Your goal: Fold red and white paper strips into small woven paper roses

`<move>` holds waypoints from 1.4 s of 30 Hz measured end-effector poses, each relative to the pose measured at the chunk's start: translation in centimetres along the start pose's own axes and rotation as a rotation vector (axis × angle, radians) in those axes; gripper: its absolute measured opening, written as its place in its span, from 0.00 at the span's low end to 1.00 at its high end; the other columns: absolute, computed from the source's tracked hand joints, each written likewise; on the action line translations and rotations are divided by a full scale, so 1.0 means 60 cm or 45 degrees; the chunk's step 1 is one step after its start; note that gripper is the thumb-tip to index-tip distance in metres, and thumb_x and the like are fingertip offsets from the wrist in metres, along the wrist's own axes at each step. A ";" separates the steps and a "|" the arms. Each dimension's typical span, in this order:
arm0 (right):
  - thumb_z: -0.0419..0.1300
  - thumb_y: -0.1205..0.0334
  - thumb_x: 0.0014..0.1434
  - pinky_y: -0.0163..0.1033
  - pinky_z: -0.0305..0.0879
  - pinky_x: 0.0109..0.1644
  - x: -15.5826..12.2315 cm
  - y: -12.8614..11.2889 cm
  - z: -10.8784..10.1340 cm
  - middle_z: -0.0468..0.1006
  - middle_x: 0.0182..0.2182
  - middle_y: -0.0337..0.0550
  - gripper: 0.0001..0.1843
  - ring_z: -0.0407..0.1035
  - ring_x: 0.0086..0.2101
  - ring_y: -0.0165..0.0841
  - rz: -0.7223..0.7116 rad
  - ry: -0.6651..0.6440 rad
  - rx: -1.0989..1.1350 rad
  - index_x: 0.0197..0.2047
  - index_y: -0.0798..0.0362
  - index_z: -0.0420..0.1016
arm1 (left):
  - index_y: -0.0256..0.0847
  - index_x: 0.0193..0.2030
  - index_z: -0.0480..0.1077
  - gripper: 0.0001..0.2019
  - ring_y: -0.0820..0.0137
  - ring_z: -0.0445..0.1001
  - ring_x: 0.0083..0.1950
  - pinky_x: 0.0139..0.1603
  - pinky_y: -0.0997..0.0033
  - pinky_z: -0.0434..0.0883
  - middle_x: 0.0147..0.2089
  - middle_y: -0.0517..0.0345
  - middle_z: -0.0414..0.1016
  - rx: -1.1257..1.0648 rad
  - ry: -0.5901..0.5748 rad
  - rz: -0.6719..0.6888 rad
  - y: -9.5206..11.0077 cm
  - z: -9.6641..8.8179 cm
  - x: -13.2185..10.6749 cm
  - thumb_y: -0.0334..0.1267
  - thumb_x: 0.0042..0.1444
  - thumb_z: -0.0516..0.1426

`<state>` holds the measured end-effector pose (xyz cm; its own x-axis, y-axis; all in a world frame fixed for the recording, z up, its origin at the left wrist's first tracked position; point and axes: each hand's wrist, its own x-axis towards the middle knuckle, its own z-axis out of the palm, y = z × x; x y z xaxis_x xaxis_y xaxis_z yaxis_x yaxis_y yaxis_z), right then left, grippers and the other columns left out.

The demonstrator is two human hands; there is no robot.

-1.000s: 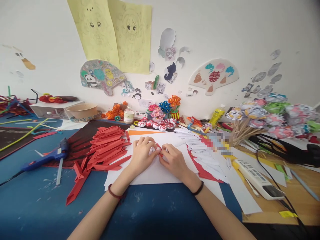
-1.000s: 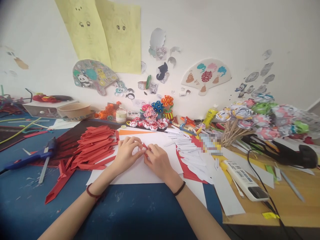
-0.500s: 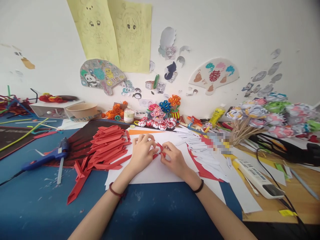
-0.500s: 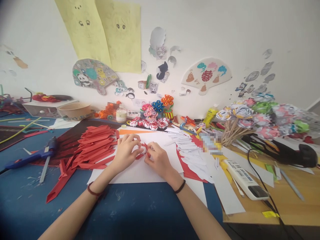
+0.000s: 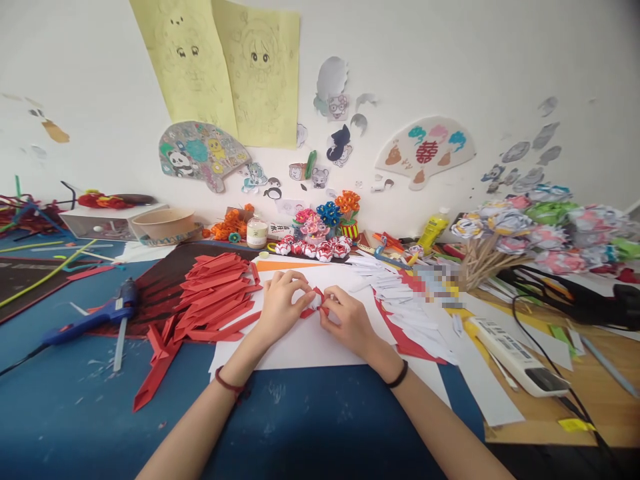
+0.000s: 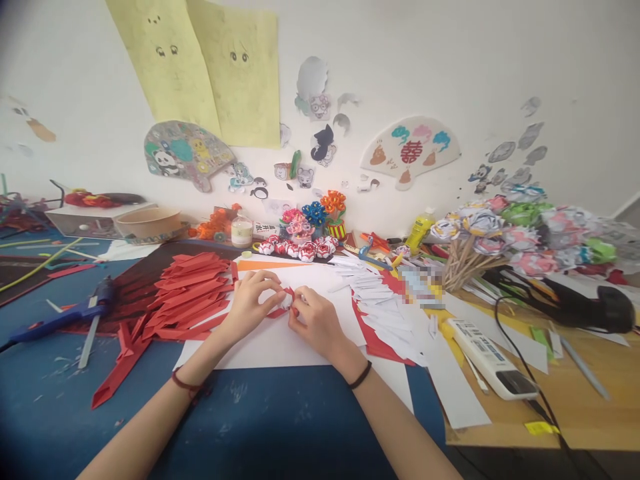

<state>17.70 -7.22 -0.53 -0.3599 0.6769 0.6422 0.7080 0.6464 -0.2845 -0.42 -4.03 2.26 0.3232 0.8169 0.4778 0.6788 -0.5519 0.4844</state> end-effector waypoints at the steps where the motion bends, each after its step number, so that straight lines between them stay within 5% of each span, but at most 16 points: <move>1: 0.52 0.70 0.58 0.36 0.64 0.39 0.000 0.000 0.000 0.71 0.41 0.44 0.06 0.67 0.34 0.32 -0.005 -0.011 0.004 0.34 0.53 0.69 | 0.45 0.32 0.73 0.08 0.62 0.65 0.50 0.46 0.59 0.55 0.49 0.59 0.73 0.010 0.014 0.013 0.001 0.001 0.000 0.41 0.60 0.56; 11: 0.55 0.64 0.62 0.37 0.66 0.39 0.002 -0.003 -0.007 0.70 0.43 0.45 0.05 0.68 0.34 0.31 0.031 -0.060 0.126 0.36 0.52 0.71 | 0.43 0.33 0.72 0.08 0.62 0.65 0.49 0.47 0.59 0.57 0.47 0.58 0.72 -0.002 0.080 -0.004 -0.004 0.007 0.001 0.40 0.61 0.55; 17: 0.64 0.55 0.58 0.36 0.67 0.37 0.005 0.016 -0.031 0.76 0.40 0.39 0.12 0.69 0.29 0.29 0.141 -0.264 0.354 0.43 0.49 0.71 | 0.42 0.33 0.71 0.07 0.64 0.66 0.47 0.47 0.61 0.59 0.46 0.57 0.73 -0.067 0.042 -0.002 -0.011 0.005 0.004 0.37 0.61 0.53; 26: 0.56 0.57 0.64 0.36 0.66 0.39 0.005 0.014 -0.035 0.80 0.33 0.36 0.07 0.73 0.31 0.31 0.275 -0.329 0.553 0.44 0.47 0.68 | 0.43 0.33 0.71 0.07 0.65 0.67 0.47 0.48 0.62 0.61 0.43 0.57 0.75 -0.115 -0.036 0.039 -0.011 0.006 0.006 0.38 0.61 0.54; 33: 0.54 0.64 0.62 0.34 0.65 0.33 0.001 0.018 -0.023 0.75 0.25 0.34 0.04 0.69 0.25 0.30 0.280 -0.160 0.356 0.40 0.48 0.69 | 0.44 0.39 0.70 0.05 0.64 0.67 0.48 0.48 0.62 0.61 0.45 0.56 0.72 -0.063 0.113 0.165 0.012 -0.011 -0.004 0.39 0.62 0.54; 37: 0.55 0.65 0.60 0.34 0.64 0.32 0.001 0.020 -0.019 0.73 0.24 0.33 0.05 0.68 0.25 0.30 0.307 -0.031 0.270 0.41 0.48 0.69 | 0.44 0.44 0.68 0.06 0.63 0.67 0.46 0.44 0.62 0.59 0.45 0.55 0.72 0.149 -0.054 0.385 0.028 -0.015 -0.016 0.40 0.62 0.53; 42: 0.55 0.63 0.62 0.33 0.64 0.31 0.001 0.015 -0.020 0.72 0.24 0.34 0.08 0.68 0.25 0.30 0.291 -0.026 0.296 0.45 0.48 0.68 | 0.43 0.50 0.66 0.12 0.61 0.66 0.45 0.42 0.60 0.57 0.45 0.53 0.73 0.475 -0.066 0.471 0.030 0.015 -0.020 0.42 0.62 0.55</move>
<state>19.05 -7.05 0.10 -0.2212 0.8193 0.5290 0.6148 0.5382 -0.5765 0.99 -5.87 1.90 0.6117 0.5911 0.5258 0.6985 -0.7156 -0.0081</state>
